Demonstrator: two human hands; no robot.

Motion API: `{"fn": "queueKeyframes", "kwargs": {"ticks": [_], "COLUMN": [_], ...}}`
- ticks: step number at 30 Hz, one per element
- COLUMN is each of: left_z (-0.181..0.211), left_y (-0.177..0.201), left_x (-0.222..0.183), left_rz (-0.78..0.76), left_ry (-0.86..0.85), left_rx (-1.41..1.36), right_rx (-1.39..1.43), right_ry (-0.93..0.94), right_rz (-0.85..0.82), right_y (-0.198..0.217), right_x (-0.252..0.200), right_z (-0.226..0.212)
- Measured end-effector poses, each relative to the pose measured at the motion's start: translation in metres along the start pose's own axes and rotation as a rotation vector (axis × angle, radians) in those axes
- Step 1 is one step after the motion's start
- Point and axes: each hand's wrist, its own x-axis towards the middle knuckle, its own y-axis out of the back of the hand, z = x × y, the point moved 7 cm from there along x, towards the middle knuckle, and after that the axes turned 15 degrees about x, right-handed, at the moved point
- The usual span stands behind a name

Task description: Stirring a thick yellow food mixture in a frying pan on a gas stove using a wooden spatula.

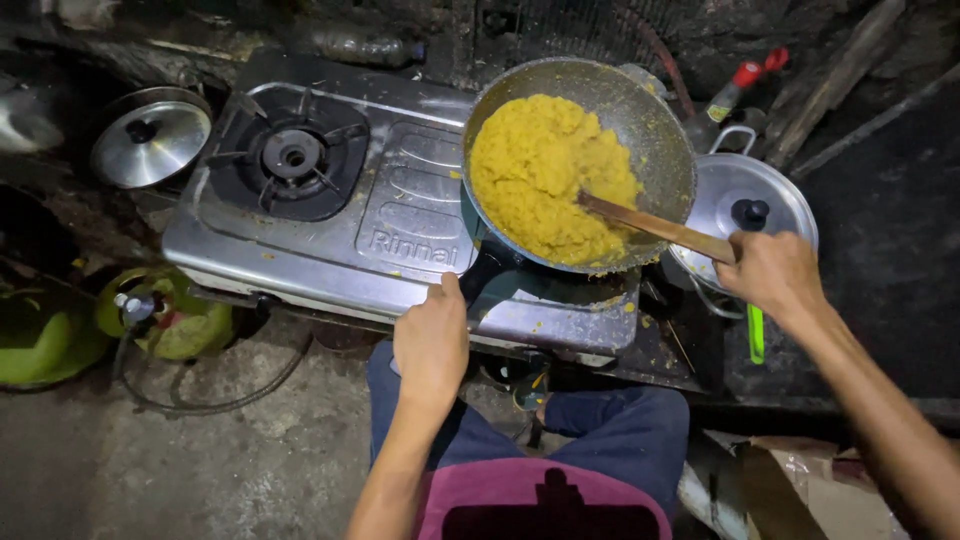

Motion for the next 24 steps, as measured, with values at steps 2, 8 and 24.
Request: {"fn": "queueKeyframes", "kwargs": {"ticks": [2, 8, 24], "left_z": [0.000, -0.001, -0.001], "left_y": [0.000, -0.001, 0.001], "left_x": [-0.001, -0.001, 0.002], "left_rz": [0.011, 0.011, 0.034], "left_ry": [0.001, 0.007, 0.022], "left_rx": [0.006, -0.001, 0.036], "right_rx": [0.073, 0.218, 0.707], "right_ry": [-0.021, -0.088, -0.218], "right_rz": [0.048, 0.165, 0.279], "right_y": [0.000, 0.000, -0.045], "right_x": [-0.008, -0.030, -0.050], "right_z": [-0.004, -0.011, 0.013]}}
